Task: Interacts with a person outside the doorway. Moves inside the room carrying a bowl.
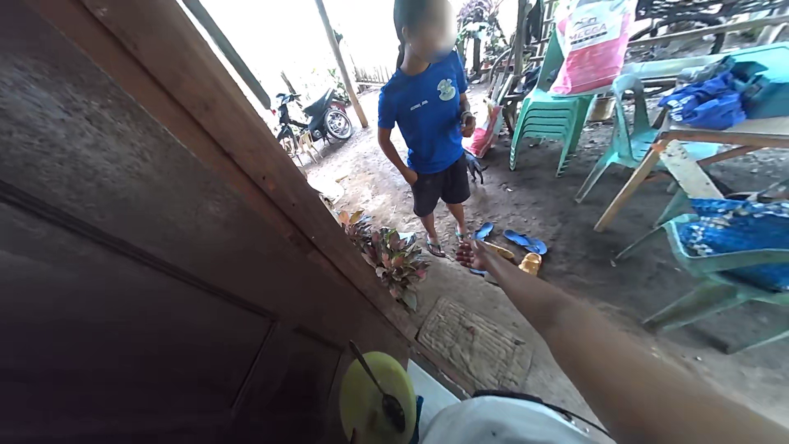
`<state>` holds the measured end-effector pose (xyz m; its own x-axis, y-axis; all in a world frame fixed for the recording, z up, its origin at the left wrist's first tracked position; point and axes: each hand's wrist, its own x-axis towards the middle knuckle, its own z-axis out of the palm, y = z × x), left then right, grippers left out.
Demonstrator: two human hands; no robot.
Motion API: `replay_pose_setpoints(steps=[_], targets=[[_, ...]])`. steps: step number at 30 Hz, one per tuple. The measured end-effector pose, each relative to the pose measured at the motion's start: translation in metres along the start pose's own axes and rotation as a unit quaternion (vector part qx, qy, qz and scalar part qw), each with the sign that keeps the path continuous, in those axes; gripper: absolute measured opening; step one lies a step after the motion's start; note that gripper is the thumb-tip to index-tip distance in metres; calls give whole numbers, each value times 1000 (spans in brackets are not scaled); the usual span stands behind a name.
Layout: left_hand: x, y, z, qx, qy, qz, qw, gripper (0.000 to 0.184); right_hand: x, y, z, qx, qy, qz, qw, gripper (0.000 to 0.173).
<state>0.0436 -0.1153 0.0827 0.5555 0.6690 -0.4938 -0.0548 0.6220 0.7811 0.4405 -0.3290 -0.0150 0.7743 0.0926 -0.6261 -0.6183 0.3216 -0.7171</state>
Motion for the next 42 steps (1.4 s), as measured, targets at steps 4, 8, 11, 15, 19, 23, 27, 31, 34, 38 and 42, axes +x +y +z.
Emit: replay_pose_setpoints(steps=[4, 8, 11, 15, 19, 23, 27, 31, 34, 38, 42], targets=[[11, -5, -22, 6, -77, 1, 997, 36, -8, -5, 4, 55, 7, -9, 998, 55], [1, 2, -13, 27, -47, -2, 999, 40, -4, -8, 5, 100, -4, -10, 995, 56], [-1, 4, -3, 14, -8, 2, 1000, 38, -5, -11, 6, 121, 1, -9, 993, 56], [18, -7, -21, -4, -20, -5, 1000, 34, 8, -5, 4, 149, 7, -35, 988, 56], [47, -21, -49, -31, -59, -34, 997, 36, 12, -7, 5, 202, -9, -62, 977, 59], [53, -23, -54, -32, -60, -27, 997, 35, 7, -22, 13, 232, -25, -105, 967, 56], [53, -21, -55, -29, -43, -34, 998, 36, 32, -39, 13, 297, -22, -144, 944, 44], [57, -24, -60, -50, -42, -42, 997, 37, 38, -58, 17, 324, -26, -158, 932, 43], [64, -34, -74, -23, -35, -22, 999, 39, 39, -72, 20, 298, -48, -129, 945, 38], [60, -33, -82, 86, -10, 24, 996, 47, 54, -72, 15, 240, -94, -89, 962, 42], [54, -10, -50, -43, 42, -51, 997, 37, 42, -73, 17, 257, -152, -26, 954, 41]])
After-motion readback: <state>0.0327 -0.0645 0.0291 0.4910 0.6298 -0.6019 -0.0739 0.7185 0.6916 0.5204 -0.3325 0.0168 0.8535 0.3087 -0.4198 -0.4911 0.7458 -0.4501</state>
